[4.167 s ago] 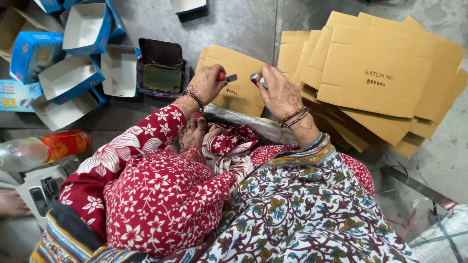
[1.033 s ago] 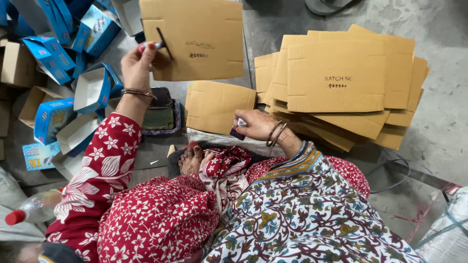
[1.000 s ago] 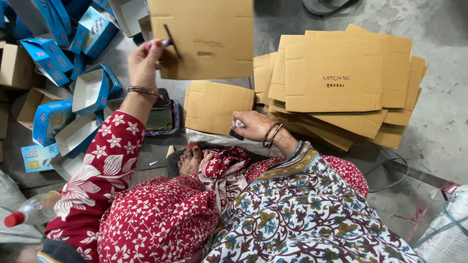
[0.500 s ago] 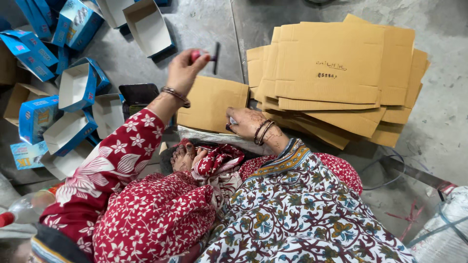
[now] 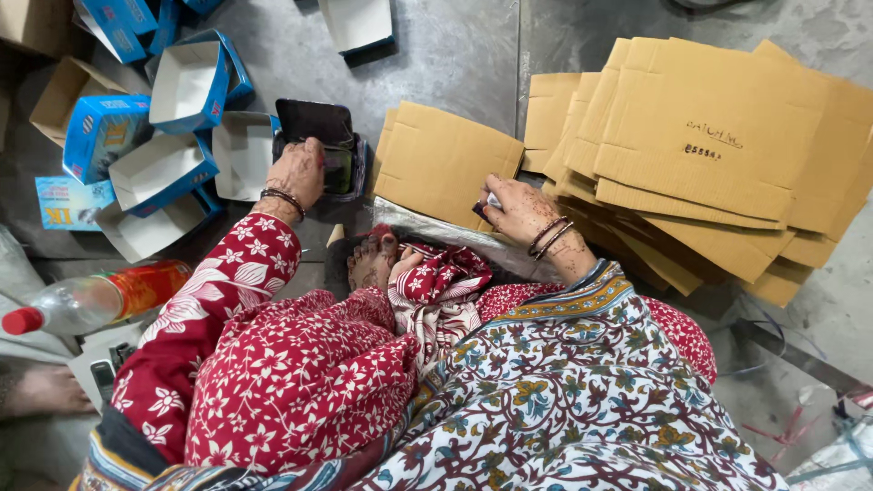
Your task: The person sits on the floor and repeatedly stamps a batch number onto flat cardboard pieces using a handheld ink pad and a stamping tool. They dip the stamp into the ink pad, press it onto the cardboard, and then place the stamped piece onto a growing stack.
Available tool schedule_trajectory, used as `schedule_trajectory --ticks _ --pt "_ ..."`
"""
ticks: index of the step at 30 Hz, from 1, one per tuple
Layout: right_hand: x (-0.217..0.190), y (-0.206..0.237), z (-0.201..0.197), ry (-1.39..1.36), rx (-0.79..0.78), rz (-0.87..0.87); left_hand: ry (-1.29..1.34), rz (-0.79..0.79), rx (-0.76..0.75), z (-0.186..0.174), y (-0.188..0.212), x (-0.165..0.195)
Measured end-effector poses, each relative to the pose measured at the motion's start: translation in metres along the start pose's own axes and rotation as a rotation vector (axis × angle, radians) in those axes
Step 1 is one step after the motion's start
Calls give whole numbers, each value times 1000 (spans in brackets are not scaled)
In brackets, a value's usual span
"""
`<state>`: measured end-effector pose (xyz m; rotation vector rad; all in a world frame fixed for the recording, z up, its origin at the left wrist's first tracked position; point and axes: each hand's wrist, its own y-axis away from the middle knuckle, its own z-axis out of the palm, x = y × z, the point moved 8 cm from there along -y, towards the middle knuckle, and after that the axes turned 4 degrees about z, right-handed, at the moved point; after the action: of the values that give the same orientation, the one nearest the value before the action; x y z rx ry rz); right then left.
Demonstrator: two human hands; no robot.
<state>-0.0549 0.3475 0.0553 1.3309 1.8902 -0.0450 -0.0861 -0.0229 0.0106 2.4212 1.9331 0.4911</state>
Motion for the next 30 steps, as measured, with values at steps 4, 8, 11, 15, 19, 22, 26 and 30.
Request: schedule_trajectory --ticks 4,8,11,15,19,22,26,30 --pt "-1 4 -4 -2 12 -4 8 5 3 12 2 6" --pt "-6 10 -17 -12 30 4 35 -68 -25 25 8 2" --pt "-12 13 -29 -50 29 9 7 -62 -8 29 12 4" --pt "-19 12 -45 -108 53 12 -14 -89 -67 32 13 6" --pt "-23 10 -50 -106 54 14 -16 -101 -97 30 10 3" --pt "-28 12 -52 -82 71 -23 -23 -100 -105 30 6 -1" --pt "-30 26 -47 33 75 -8 -28 -84 -94 18 -7 -4" --pt "-30 45 -35 77 56 4 56 -68 -22 -21 -29 2"
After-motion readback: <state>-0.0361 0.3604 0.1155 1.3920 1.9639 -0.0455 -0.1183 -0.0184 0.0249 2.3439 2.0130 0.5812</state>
